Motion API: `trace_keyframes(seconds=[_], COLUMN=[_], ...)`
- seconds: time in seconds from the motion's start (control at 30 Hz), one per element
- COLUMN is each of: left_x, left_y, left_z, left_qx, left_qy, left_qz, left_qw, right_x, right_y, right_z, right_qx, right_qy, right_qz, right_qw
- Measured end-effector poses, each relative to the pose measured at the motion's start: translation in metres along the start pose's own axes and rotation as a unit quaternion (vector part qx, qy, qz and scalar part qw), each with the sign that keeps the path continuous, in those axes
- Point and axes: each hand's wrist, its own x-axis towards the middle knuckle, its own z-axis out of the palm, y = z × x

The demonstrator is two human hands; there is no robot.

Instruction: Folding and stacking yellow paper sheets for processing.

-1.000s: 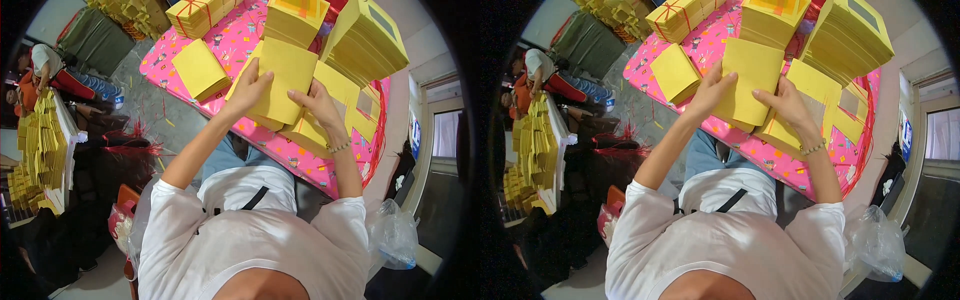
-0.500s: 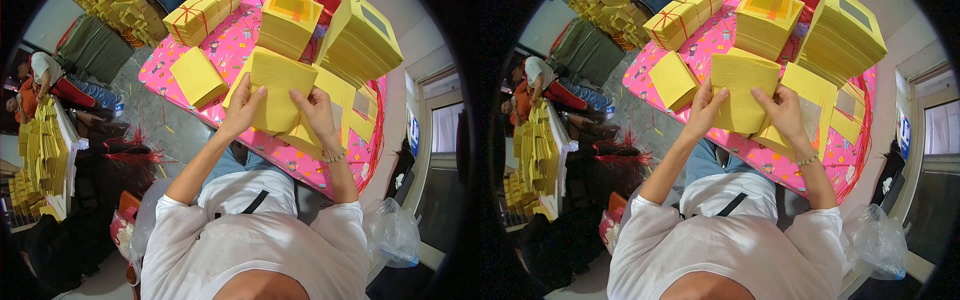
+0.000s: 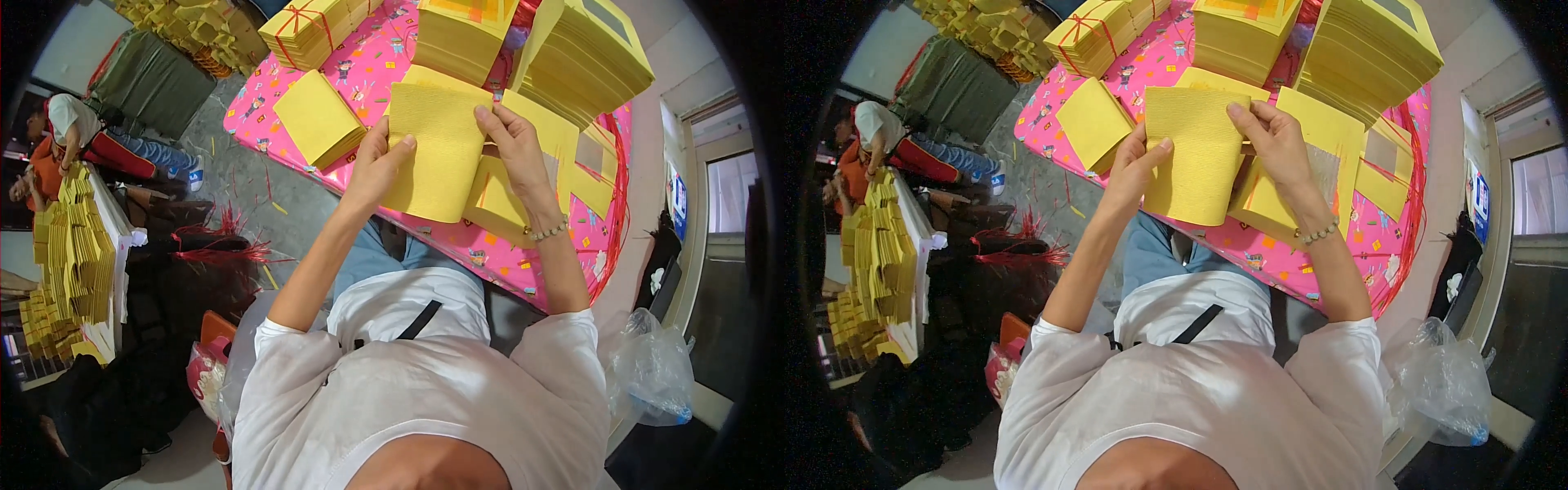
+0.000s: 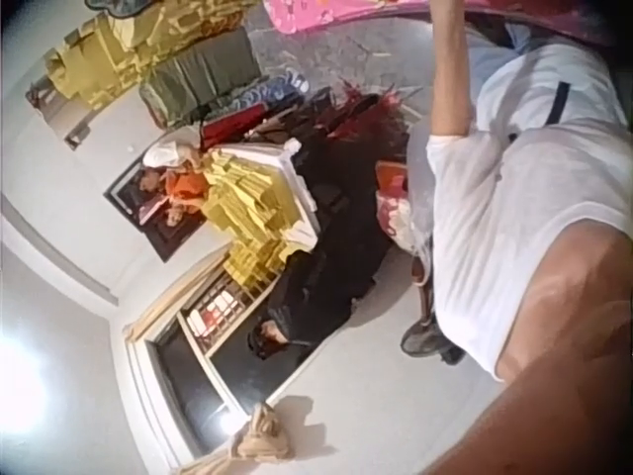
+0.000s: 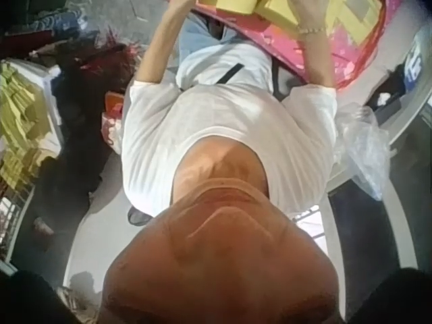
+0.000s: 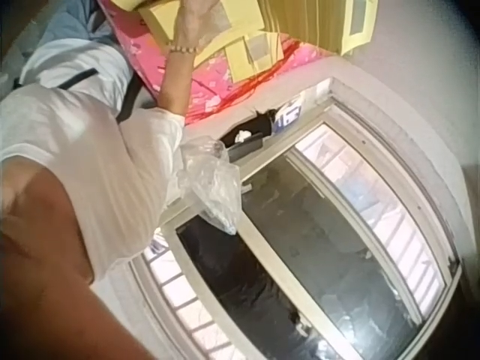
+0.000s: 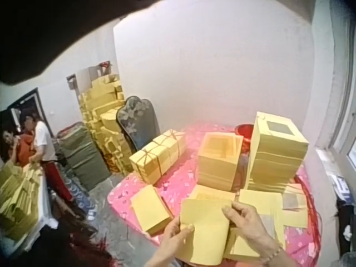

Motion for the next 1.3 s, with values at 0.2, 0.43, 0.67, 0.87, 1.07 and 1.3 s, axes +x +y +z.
trace_keyframes(seconds=[0.2,0.43,0.67,0.87,1.07,1.3], left_x=[-0.003,0.002,0.000,-0.001,-0.002,-0.002], left_y=[0.003,0.009,0.018,0.018,0.022,0.028], left_z=[-0.003,-0.012,-0.017,-0.028,-0.035,-0.047], left_qx=[0.001,0.004,-0.015,-0.009,0.004,-0.005], left_qy=[-0.043,-0.008,0.029,0.059,0.094,0.143], left_qz=[-0.038,-0.017,-0.040,0.015,0.041,0.064], left_qw=[0.998,1.000,0.999,0.998,0.995,0.988], right_x=[0.000,-0.020,-0.012,-0.004,0.001,0.004], right_y=[-0.001,0.001,0.000,-0.002,0.004,0.016], right_z=[-0.004,0.006,0.020,0.034,0.037,0.049], right_qx=[-0.023,-0.099,-0.098,-0.128,-0.163,-0.124], right_qy=[-0.003,-0.134,-0.140,-0.164,-0.223,-0.259], right_qz=[0.011,0.080,0.113,0.108,0.084,0.133], right_qw=[1.000,0.983,0.979,0.972,0.957,0.949])
